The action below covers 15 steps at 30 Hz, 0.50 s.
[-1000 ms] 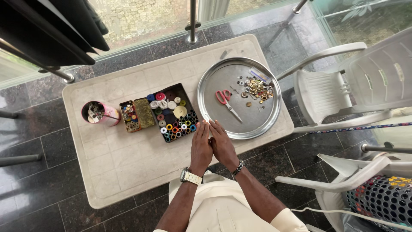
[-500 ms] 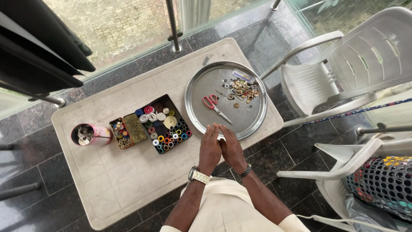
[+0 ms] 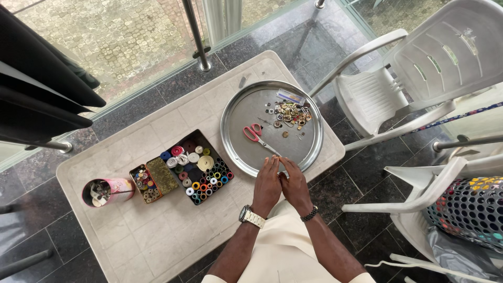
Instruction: The person organizes sewing supplies by sorting and picking through buttons, fasteners, and accessories from containers and a metal tray by hand.
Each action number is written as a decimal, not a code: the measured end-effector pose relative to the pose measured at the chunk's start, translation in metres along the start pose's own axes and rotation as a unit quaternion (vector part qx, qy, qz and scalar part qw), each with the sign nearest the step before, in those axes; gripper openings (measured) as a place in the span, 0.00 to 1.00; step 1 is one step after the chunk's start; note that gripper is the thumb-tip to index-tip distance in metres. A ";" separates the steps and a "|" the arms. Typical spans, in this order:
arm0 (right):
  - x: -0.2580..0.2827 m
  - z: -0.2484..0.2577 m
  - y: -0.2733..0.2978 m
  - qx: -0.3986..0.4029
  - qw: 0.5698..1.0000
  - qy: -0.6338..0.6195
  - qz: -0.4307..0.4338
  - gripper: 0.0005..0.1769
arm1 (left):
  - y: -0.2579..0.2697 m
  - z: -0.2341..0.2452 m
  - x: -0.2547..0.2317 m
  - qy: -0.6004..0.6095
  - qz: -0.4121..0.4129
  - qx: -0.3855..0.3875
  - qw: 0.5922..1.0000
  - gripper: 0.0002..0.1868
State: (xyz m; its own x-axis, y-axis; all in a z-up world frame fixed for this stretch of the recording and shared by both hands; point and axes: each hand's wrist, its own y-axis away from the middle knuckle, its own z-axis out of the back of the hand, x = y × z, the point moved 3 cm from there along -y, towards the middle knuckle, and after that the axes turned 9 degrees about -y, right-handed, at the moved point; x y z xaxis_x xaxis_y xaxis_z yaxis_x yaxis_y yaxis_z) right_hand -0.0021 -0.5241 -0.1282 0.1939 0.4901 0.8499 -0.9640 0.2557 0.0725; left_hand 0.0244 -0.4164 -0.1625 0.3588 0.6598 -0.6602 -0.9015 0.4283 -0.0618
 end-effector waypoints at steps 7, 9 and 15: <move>-0.019 0.011 -0.032 0.016 1.000 0.005 -0.014 0.29 | -0.031 -0.016 -0.001 0.027 0.010 -0.003 1.000 0.28; -0.024 0.016 -0.046 0.028 0.999 0.001 -0.028 0.29 | -0.045 -0.022 -0.002 0.027 0.014 -0.008 0.999 0.28; -0.054 0.038 -0.099 0.057 0.998 0.001 -0.033 0.28 | -0.096 -0.054 -0.007 0.040 0.046 0.017 0.998 0.26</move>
State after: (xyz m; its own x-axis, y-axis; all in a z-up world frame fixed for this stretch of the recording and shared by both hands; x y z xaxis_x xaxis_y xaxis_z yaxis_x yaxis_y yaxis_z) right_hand 0.0755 -0.6075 -0.1616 0.2581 0.4777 0.8398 -0.9635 0.1917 0.1871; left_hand 0.0954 -0.4955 -0.1918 0.2536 0.6471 -0.7190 -0.9206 0.3896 0.0260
